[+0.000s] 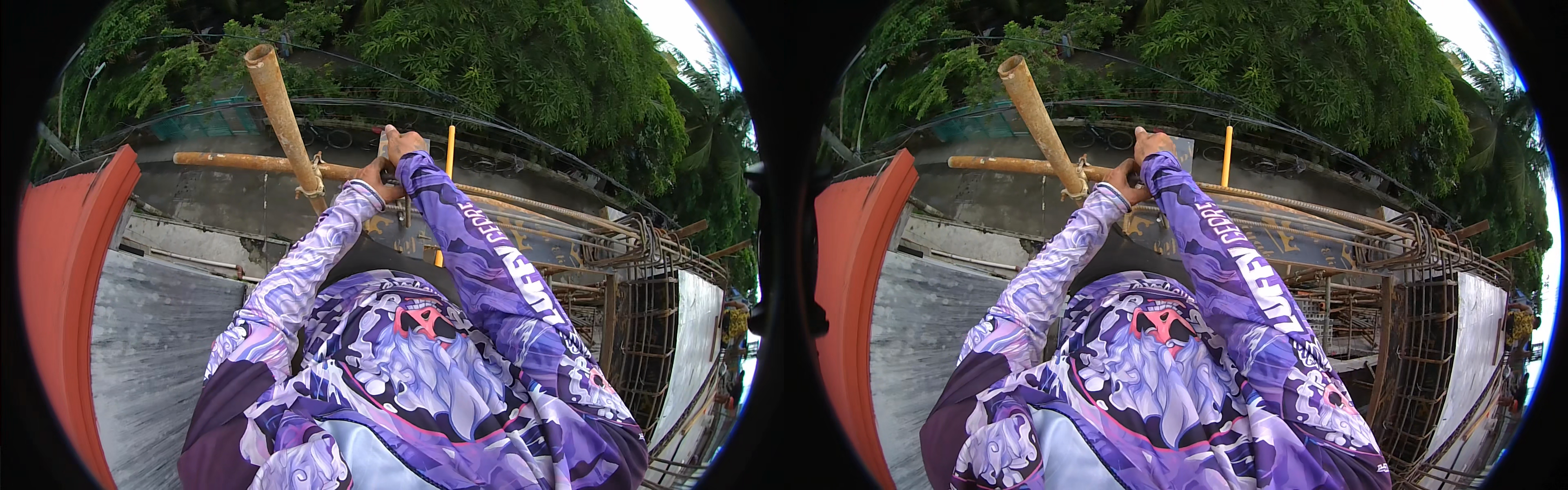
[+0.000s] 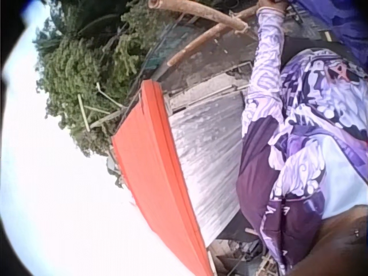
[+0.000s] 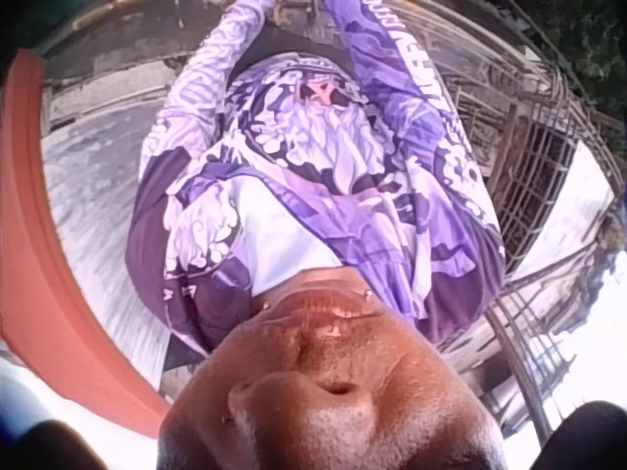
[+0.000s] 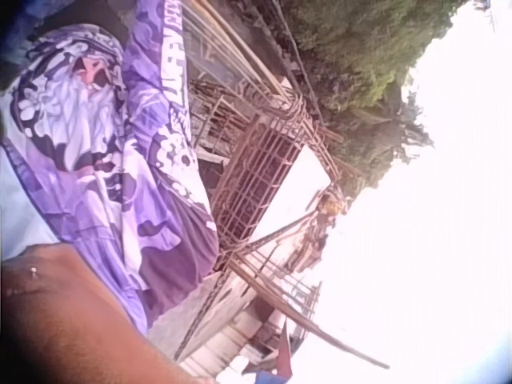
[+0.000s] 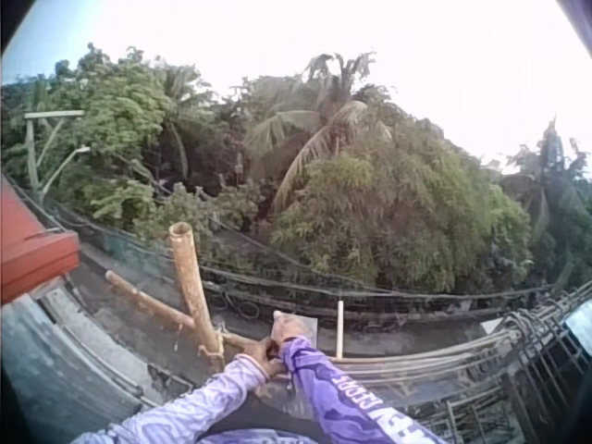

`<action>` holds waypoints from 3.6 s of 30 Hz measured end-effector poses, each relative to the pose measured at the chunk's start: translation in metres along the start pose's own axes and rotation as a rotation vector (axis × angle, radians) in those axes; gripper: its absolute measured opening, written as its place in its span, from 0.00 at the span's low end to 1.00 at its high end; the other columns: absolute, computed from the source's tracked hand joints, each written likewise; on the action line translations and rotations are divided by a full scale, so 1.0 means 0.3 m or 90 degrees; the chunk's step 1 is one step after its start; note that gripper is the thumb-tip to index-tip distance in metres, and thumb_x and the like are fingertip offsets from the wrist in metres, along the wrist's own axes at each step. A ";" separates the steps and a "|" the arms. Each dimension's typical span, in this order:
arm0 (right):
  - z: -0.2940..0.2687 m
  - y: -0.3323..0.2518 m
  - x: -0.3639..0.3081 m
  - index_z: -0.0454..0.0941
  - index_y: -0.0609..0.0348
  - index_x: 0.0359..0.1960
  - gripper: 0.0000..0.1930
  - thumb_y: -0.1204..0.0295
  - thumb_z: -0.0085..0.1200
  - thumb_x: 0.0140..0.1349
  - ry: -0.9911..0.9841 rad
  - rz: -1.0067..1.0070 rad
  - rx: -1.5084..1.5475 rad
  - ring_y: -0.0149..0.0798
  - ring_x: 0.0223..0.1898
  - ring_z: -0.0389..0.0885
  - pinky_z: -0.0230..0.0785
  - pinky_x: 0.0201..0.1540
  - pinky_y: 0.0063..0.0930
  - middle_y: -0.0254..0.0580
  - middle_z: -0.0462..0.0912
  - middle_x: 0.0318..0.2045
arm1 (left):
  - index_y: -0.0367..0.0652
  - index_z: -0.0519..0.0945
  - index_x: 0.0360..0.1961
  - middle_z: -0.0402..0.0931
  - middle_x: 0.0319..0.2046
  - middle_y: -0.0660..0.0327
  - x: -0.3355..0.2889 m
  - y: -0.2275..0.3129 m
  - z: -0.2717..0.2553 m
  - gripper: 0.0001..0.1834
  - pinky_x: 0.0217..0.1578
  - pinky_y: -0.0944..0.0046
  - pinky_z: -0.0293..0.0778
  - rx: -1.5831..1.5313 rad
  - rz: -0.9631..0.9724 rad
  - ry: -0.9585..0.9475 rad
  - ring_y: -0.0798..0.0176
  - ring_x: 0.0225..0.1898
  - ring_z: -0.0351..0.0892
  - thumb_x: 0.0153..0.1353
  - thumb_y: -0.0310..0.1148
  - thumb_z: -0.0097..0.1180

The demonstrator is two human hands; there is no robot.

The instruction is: The person assembles a cylindrical rebar cage by bending and tying steel bars together using a wire tie tool. They repeatedly bend bars into loops and secure them to the cage structure while working on a construction site.

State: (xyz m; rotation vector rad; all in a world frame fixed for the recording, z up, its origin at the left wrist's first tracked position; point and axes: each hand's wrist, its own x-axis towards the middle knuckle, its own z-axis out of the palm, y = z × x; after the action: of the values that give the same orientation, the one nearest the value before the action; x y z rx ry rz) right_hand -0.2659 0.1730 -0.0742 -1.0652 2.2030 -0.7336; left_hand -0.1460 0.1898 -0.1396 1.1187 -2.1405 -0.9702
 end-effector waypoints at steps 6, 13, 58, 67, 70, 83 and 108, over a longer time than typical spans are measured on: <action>0.055 0.103 0.174 0.78 0.71 0.38 0.30 0.49 0.40 0.60 0.036 0.187 0.309 0.56 0.48 0.75 0.67 0.49 0.44 0.63 0.77 0.42 | 0.43 0.64 0.36 0.67 0.23 0.60 -0.018 0.031 0.004 0.38 0.28 0.63 0.70 -0.054 0.005 0.087 0.65 0.26 0.69 0.29 0.48 0.75; 0.030 0.092 -0.001 0.80 0.66 0.36 0.28 0.50 0.39 0.60 0.013 -0.166 0.023 0.63 0.45 0.74 0.65 0.51 0.46 0.66 0.76 0.41 | 0.43 0.64 0.40 0.72 0.28 0.55 -0.047 0.007 0.021 0.41 0.40 0.56 0.71 -0.019 -0.013 0.069 0.50 0.33 0.77 0.28 0.51 0.73; -0.085 0.079 -0.107 0.79 0.64 0.38 0.38 0.37 0.31 0.59 -0.167 -0.218 -0.293 0.54 0.42 0.78 0.69 0.46 0.44 0.59 0.80 0.36 | 0.40 0.67 0.40 0.76 0.38 0.58 0.018 -0.064 -0.040 0.25 0.46 0.64 0.72 -0.486 0.053 -0.147 0.65 0.44 0.76 0.44 0.26 0.69; -0.092 0.051 -0.147 0.81 0.64 0.33 0.35 0.41 0.34 0.60 -0.132 -0.210 -0.290 0.54 0.40 0.79 0.69 0.46 0.44 0.57 0.81 0.34 | 0.43 0.60 0.59 0.76 0.42 0.56 0.009 -0.077 -0.159 0.30 0.47 0.62 0.72 -0.585 -0.056 -0.132 0.61 0.46 0.75 0.58 0.34 0.58; -0.088 0.057 -0.153 0.80 0.67 0.28 0.36 0.40 0.34 0.60 -0.124 -0.241 -0.286 0.56 0.36 0.79 0.70 0.42 0.44 0.60 0.80 0.29 | 0.43 0.68 0.56 0.78 0.38 0.57 0.015 -0.349 -0.075 0.24 0.44 0.63 0.72 -0.389 -0.140 -0.100 0.63 0.42 0.77 0.60 0.40 0.53; -0.115 0.056 -0.205 0.79 0.65 0.38 0.31 0.45 0.38 0.60 -0.141 -0.219 -0.218 0.55 0.43 0.79 0.69 0.48 0.44 0.58 0.80 0.37 | 0.39 0.78 0.45 0.79 0.36 0.55 0.270 -0.133 0.297 0.18 0.37 0.62 0.73 0.207 0.058 -0.176 0.63 0.37 0.78 0.56 0.38 0.56; -0.074 0.127 -0.139 0.81 0.63 0.28 0.21 0.56 0.45 0.49 -0.047 -0.208 -0.097 0.54 0.34 0.80 0.72 0.37 0.46 0.55 0.81 0.27 | 0.38 0.78 0.45 0.79 0.36 0.55 0.240 -0.102 0.618 0.16 0.39 0.64 0.73 0.065 0.138 -0.301 0.63 0.38 0.78 0.57 0.35 0.56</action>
State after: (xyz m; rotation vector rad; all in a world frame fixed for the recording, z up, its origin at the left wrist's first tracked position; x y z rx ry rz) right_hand -0.2791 0.2322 -0.0744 -1.5291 2.0710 -0.6566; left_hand -0.3021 0.1813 -0.2662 0.7279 -2.6464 -1.1163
